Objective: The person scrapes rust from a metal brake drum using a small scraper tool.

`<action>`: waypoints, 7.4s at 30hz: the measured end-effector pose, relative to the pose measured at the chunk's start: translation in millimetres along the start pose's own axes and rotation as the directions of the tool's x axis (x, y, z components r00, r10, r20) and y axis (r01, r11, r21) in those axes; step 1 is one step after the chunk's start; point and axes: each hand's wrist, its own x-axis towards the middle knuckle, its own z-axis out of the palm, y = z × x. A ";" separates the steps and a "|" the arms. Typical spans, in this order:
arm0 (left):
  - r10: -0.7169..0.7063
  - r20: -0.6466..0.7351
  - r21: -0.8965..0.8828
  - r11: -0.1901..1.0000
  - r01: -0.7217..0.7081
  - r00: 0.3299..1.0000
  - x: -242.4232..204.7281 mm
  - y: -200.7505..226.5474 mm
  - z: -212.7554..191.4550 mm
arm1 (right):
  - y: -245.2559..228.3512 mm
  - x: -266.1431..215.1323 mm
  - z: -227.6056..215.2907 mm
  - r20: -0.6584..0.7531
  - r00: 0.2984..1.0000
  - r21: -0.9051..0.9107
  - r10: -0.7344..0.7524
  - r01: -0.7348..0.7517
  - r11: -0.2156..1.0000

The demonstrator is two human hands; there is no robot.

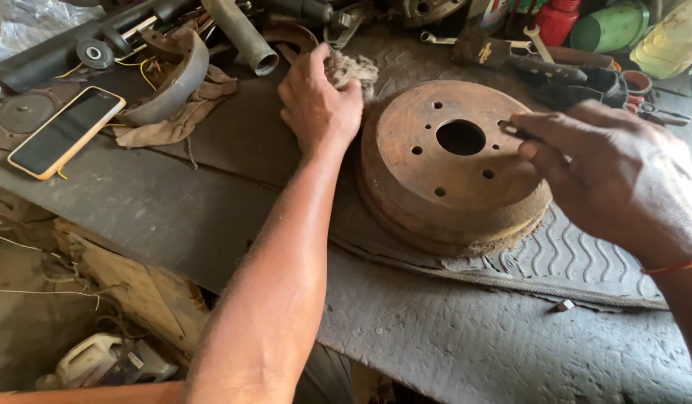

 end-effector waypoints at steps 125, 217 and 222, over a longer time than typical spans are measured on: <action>0.356 0.437 -0.820 0.536 0.203 0.826 2.1 -12.6 37.0 | 47.4 145.8 104.0 0.412 0.871 -0.110 -0.268 0.340 0.934; 0.250 0.531 -0.808 0.436 0.396 0.809 6.1 -11.1 41.8 | -12.8 99.2 51.4 0.227 0.966 0.091 -0.124 0.105 0.990; 0.256 0.555 -0.799 0.429 0.421 0.792 1.9 -7.2 32.1 | 24.0 63.0 25.9 0.272 0.962 0.026 -0.006 -0.001 1.000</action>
